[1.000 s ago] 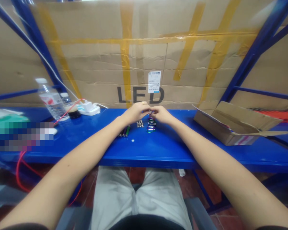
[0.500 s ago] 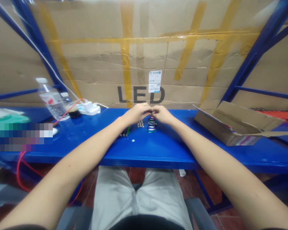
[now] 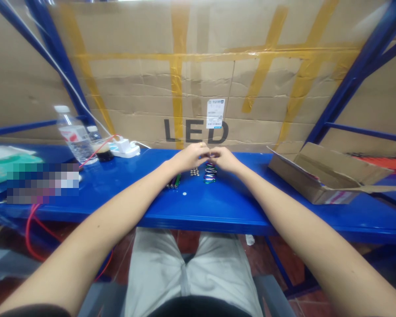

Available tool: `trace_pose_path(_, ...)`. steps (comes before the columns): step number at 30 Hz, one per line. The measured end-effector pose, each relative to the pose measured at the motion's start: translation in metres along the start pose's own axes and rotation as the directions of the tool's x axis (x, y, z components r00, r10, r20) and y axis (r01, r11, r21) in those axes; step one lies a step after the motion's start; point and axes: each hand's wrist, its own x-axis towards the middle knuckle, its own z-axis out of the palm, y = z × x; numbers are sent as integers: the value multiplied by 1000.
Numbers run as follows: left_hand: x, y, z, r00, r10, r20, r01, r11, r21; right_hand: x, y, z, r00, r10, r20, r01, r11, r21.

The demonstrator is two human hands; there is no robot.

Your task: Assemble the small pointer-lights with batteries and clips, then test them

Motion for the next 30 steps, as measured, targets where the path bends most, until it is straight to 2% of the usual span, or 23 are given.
trace_pose_path(4,1,5,-10,997,-66,-31,66,998,-14,-1,-3,-1,999,43,-1,-43,999,2)
trace_pose_path(8,-6,-15,-25,962,-248,-115,249,969,-11,-2,-6,-1,993,116,-8,-116,993,2)
trace_pose_path(10,-14,-32,-29,949,-312,-43,313,950,18,-2,-5,-1,992,125,4,-125,992,15)
trace_pose_path(12,-23,-47,-28,931,-353,96,352,936,28,-3,-3,0,991,129,26,-130,990,47)
trace_pose_path(17,-38,-66,-19,828,-425,365,449,893,21,-2,1,3,986,153,66,-159,983,97)
trace_pose_path(19,-40,-69,-15,815,-428,390,455,890,26,-3,0,4,983,170,74,-178,977,117)
trace_pose_path(25,-42,-78,-9,824,-437,361,458,888,30,-6,-4,9,969,205,141,-238,929,283)
trace_pose_path(30,-47,-90,-5,820,-453,351,449,888,96,-6,-1,11,971,191,143,-216,958,188)
